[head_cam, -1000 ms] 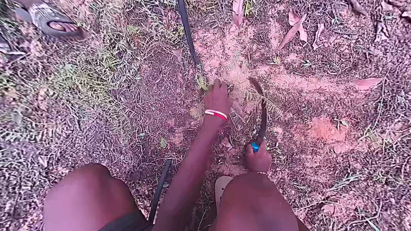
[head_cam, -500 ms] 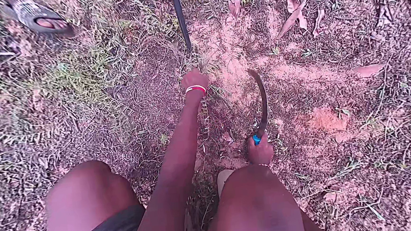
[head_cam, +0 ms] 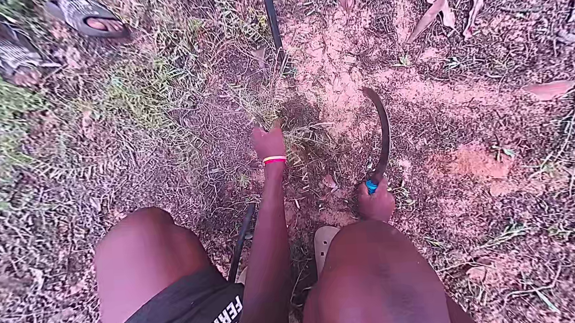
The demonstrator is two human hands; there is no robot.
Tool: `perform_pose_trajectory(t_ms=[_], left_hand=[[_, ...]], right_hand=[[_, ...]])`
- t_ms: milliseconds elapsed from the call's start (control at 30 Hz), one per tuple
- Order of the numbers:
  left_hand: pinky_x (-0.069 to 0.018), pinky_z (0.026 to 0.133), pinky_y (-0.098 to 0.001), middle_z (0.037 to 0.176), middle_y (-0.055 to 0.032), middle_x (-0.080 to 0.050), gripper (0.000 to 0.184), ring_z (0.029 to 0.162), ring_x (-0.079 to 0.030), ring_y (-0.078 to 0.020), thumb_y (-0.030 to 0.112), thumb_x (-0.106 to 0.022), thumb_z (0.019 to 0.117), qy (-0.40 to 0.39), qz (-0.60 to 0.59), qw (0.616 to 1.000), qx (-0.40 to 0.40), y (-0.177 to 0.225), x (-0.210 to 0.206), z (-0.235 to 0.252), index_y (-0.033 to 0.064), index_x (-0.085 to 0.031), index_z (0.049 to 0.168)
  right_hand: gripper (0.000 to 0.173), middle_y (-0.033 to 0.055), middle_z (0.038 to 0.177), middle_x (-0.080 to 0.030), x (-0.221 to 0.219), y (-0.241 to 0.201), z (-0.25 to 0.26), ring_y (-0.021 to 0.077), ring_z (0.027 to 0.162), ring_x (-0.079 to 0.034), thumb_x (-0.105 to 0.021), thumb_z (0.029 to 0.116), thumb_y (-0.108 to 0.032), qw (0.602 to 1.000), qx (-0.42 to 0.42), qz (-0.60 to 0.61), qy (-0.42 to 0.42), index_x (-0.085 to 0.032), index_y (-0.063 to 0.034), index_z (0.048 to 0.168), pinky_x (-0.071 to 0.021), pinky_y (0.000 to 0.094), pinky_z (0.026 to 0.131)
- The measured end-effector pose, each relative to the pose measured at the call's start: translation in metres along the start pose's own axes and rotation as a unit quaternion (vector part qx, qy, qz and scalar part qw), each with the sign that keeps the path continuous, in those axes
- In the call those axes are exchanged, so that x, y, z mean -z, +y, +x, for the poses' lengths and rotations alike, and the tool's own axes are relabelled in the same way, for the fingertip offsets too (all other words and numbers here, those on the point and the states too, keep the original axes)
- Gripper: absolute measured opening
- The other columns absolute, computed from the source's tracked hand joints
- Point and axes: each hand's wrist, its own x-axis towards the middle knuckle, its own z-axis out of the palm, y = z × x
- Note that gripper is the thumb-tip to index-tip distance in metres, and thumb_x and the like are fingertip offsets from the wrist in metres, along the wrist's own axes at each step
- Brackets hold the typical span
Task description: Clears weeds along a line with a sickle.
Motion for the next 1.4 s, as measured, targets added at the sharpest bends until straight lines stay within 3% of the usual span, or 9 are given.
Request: perform_pose_trajectory(t_ms=[167,267,367,500,667,800,900,1067,1400], left_hand=[[-0.0431,0.107,-0.0621,0.13,-0.0361,-0.058,0.071,0.128,-0.056,-0.0474,0.038,-0.076,0.0929,-0.056,0.051,0.996,0.041,-0.006,0.01,0.005,-0.0145,-0.052,0.133],[-0.0433,0.109,-0.0624,0.136,-0.0334,-0.058,0.065,0.13,-0.056,-0.0463,0.037,-0.074,0.0938,-0.119,0.117,0.985,-0.034,-0.001,-0.019,-0.005,-0.01,-0.056,0.136],[-0.0446,0.11,-0.0592,0.145,-0.0317,-0.051,0.062,0.133,-0.055,-0.0443,0.03,-0.07,0.0969,-0.133,0.167,0.976,-0.049,0.006,-0.042,-0.014,-0.0096,-0.05,0.141],[-0.0457,0.106,-0.0612,0.13,-0.0331,-0.061,0.055,0.126,-0.059,-0.0451,0.027,-0.07,0.0966,-0.185,0.108,0.977,-0.014,0.014,-0.039,-0.025,-0.0105,-0.056,0.134],[-0.0415,0.111,-0.0604,0.136,-0.0351,-0.056,0.063,0.132,-0.053,-0.0458,0.03,-0.072,0.0966,-0.183,-0.001,0.983,0.015,0.007,-0.035,-0.025,-0.0126,-0.05,0.139],[-0.0394,0.111,-0.0581,0.145,-0.0294,-0.05,0.069,0.136,-0.048,-0.0399,0.032,-0.072,0.0958,-0.184,-0.192,0.956,0.121,-0.006,-0.039,-0.014,-0.0063,-0.044,0.146],[-0.0474,0.1,-0.0576,0.136,-0.0222,-0.058,0.057,0.124,-0.056,-0.0332,0.035,-0.068,0.0943,-0.197,-0.275,0.927,0.16,-0.021,-0.045,-0.004,0.0008,-0.055,0.138],[-0.0487,0.094,-0.0581,0.132,-0.0193,-0.06,0.05,0.119,-0.057,-0.0323,0.033,-0.065,0.0935,-0.227,-0.272,0.916,0.189,-0.015,-0.041,0.003,0.0054,-0.059,0.134],[-0.0422,0.101,-0.0633,0.142,-0.0233,-0.052,0.051,0.131,-0.049,-0.036,0.035,-0.059,0.098,-0.224,-0.191,0.939,0.175,-0.007,-0.035,0.001,0.002,-0.057,0.136]], right_hand=[[0.056,0.028,0.102,-0.072,0.0,-0.001,0.001,0.0474,0.099,-0.071,-0.059,0.1015,-0.027,1.0,-0.012,-0.002,-0.024,-0.046,0.0034,0.147,-0.0514,0.0635,0.087],[0.062,0.0274,0.109,-0.073,-0.012,0.008,0.007,0.0453,0.103,-0.071,-0.057,0.099,-0.028,1.0,0.001,-0.001,0.007,-0.047,0.0073,0.148,-0.0509,0.0609,0.094],[0.06,0.0234,0.115,-0.073,0.0,-0.001,0.005,0.0404,0.109,-0.07,-0.054,0.1034,-0.031,0.998,-0.031,-0.018,-0.046,-0.043,0.0028,0.152,-0.0495,0.0572,0.098],[0.057,0.0281,0.105,-0.072,-0.001,-0.001,0.002,0.0475,0.102,-0.07,-0.058,0.1019,-0.027,1.0,-0.021,0.0,-0.018,-0.046,0.0042,0.148,-0.0502,0.0635,0.091],[0.058,0.0314,0.104,-0.071,0.003,-0.004,0.0,0.0508,0.1,-0.069,-0.061,0.1003,-0.026,1.0,-0.007,0.003,-0.001,-0.046,0.0054,0.147,-0.0499,0.0655,0.088],[0.059,0.0305,0.104,-0.071,0.005,-0.006,-0.002,0.0502,0.1,-0.069,-0.06,0.1001,-0.026,1.0,-0.011,0.0,-0.009,-0.045,0.0045,0.148,-0.0499,0.0655,0.088],[0.06,0.0303,0.102,-0.072,0.002,-0.004,-0.001,0.0499,0.099,-0.07,-0.06,0.1,-0.026,1.0,-0.009,0.001,-0.003,-0.045,0.0054,0.148,-0.0504,0.0648,0.088],[0.059,0.0321,0.102,-0.071,0.003,-0.004,0.0,0.0518,0.099,-0.069,-0.061,0.0997,-0.025,1.0,-0.013,0.002,-0.006,-0.046,0.0058,0.147,-0.0502,0.0662,0.087],[0.059,0.0298,0.104,-0.071,0.006,-0.007,-0.001,0.0484,0.1,-0.07,-0.058,0.1006,-0.027,1.0,-0.023,-0.008,-0.014,-0.044,0.0046,0.149,-0.0509,0.0634,0.087]])
